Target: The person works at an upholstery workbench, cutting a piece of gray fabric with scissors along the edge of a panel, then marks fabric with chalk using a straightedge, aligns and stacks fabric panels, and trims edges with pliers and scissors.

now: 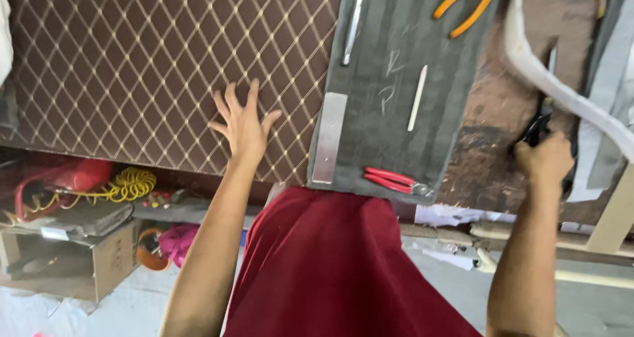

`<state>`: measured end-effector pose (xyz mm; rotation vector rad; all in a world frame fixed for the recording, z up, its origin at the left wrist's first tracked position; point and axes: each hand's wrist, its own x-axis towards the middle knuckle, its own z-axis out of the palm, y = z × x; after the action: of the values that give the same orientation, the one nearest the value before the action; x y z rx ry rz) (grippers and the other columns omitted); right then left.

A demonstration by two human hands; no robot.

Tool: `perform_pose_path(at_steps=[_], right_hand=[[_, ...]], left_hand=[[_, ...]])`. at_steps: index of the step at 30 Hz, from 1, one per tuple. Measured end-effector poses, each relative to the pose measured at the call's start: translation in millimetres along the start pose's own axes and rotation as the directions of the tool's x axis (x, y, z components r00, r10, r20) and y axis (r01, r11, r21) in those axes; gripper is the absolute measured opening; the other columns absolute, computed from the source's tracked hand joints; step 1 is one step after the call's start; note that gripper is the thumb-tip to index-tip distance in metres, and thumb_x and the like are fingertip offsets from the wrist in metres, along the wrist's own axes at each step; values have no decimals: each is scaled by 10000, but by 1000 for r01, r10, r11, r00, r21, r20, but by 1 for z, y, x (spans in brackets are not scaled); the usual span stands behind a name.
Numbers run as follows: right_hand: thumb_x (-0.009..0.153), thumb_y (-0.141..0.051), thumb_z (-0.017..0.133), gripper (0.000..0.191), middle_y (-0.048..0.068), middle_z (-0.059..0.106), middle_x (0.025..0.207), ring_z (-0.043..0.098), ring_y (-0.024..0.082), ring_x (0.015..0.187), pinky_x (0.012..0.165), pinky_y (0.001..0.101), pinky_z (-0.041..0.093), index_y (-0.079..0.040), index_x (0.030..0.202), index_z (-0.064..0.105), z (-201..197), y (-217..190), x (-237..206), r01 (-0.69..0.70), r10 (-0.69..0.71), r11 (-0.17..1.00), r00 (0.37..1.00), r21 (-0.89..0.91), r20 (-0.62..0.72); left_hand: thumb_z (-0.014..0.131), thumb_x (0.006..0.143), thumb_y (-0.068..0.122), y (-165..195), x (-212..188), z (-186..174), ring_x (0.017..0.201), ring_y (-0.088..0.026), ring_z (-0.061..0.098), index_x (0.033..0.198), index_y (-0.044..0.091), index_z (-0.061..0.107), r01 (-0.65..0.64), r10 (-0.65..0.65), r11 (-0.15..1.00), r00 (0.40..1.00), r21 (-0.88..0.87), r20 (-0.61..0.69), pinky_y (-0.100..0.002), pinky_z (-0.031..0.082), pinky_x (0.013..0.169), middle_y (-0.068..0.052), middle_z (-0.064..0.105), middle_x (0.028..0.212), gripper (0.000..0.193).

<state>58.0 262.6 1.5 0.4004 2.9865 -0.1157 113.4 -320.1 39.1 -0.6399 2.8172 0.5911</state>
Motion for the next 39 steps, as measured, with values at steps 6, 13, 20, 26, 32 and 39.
perform_pose_path(at_steps=[6,13,20,26,32,39], right_hand=[[1002,-200,692,311,110,601,982,599,240,830,709,480,550,28,1170,564,3,-12,-64,-419,130,722,863,550,487],[1134,-360,641,315,17,598,897,579,137,790,695,296,479,-60,1051,599,-3,-94,-205,-542,223,146,833,827,506],[999,-419,649,393,29,520,743,515,153,626,545,310,426,-51,1069,530,15,-246,-400,-374,-87,-34,925,927,370],[938,-561,598,695,8,487,679,485,125,597,550,287,389,43,1279,634,31,-310,-491,-583,-209,-137,807,801,552],[883,-599,636,740,2,507,713,473,126,628,577,294,404,36,1261,651,39,-298,-527,-713,-214,-142,699,686,682],[907,-607,688,690,22,545,754,502,146,653,598,301,422,56,1076,599,54,-296,-528,-743,-243,-139,667,655,705]], left_hand=[[804,851,391,-8,5,0,1485,-486,168,1516,230,472,-84,86,992,996,90,-15,-865,139,1024,-192,296,1568,760],[772,893,357,-29,12,9,1532,-358,269,1459,202,580,-788,792,607,590,-99,158,-722,130,1205,-83,410,1601,618],[741,907,358,-70,12,-1,1533,-372,222,1426,159,588,-874,883,459,429,-162,190,-713,108,1204,-76,389,1597,577],[727,917,324,-94,-6,-5,1545,-348,240,1410,158,610,-902,901,396,344,-174,265,-670,126,1239,-103,398,1608,534],[798,807,357,-97,-29,-19,1403,-344,391,1212,113,653,-941,916,269,183,-207,357,-628,252,1153,-130,530,1355,495],[756,836,251,-91,-39,-5,1019,-263,536,1079,125,647,-965,915,200,121,-171,386,-423,405,820,-73,568,1050,294]])
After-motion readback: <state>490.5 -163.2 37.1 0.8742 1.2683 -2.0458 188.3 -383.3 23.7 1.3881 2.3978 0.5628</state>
